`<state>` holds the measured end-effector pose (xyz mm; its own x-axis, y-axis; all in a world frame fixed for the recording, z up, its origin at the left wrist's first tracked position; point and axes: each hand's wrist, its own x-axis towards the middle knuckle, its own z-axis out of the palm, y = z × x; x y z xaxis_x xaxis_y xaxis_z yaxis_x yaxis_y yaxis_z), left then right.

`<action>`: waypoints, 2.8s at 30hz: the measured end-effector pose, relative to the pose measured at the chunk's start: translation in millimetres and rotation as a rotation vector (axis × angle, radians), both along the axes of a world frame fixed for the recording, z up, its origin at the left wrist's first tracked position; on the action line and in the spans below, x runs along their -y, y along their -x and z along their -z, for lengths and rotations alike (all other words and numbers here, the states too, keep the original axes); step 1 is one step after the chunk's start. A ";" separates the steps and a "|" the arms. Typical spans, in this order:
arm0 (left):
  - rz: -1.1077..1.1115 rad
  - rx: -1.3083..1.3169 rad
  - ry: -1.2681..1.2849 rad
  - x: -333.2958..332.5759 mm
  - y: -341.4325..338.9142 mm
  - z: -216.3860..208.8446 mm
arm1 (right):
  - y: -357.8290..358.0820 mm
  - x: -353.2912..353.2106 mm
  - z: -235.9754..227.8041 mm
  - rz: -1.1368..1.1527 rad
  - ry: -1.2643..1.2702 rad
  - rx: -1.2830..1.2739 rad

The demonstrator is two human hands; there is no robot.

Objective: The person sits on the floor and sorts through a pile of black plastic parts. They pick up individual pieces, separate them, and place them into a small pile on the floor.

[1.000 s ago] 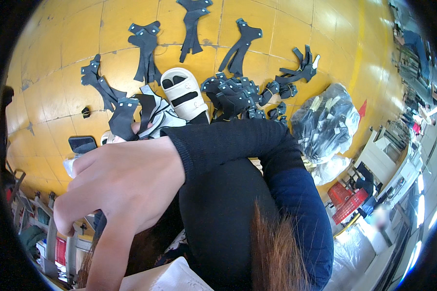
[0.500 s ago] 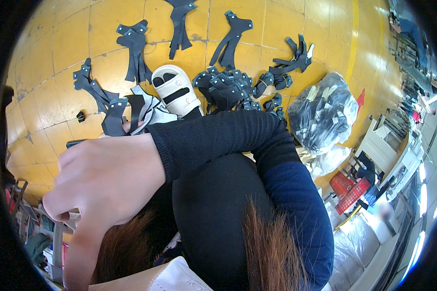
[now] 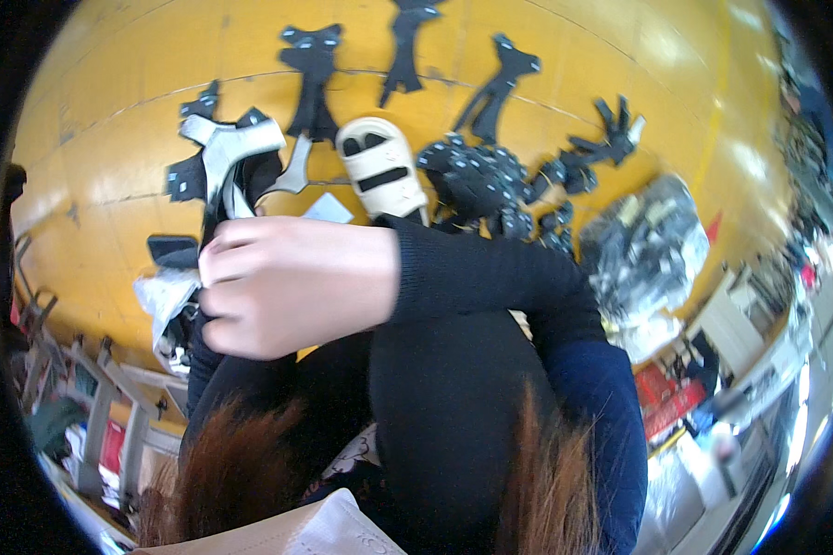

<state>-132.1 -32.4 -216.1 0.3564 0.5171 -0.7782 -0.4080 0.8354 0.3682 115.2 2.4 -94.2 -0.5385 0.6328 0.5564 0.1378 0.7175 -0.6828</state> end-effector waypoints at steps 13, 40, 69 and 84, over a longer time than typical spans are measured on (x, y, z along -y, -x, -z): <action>-0.413 0.615 -0.026 -28.6 -41.5 -27.2 | -14.8 2.4 78.2 -0.040 1.044 0.246; 0.079 0.272 -0.331 8.5 -26.3 -24.8 | 4.3 24.6 104.1 -0.192 1.290 -0.294; 0.071 0.218 -0.143 -13.2 -41.3 -47.8 | 3.5 15.1 89.5 0.030 1.490 -0.486; -0.077 0.287 0.159 -2.6 -26.4 -23.1 | -2.5 15.0 80.4 0.237 1.173 -0.154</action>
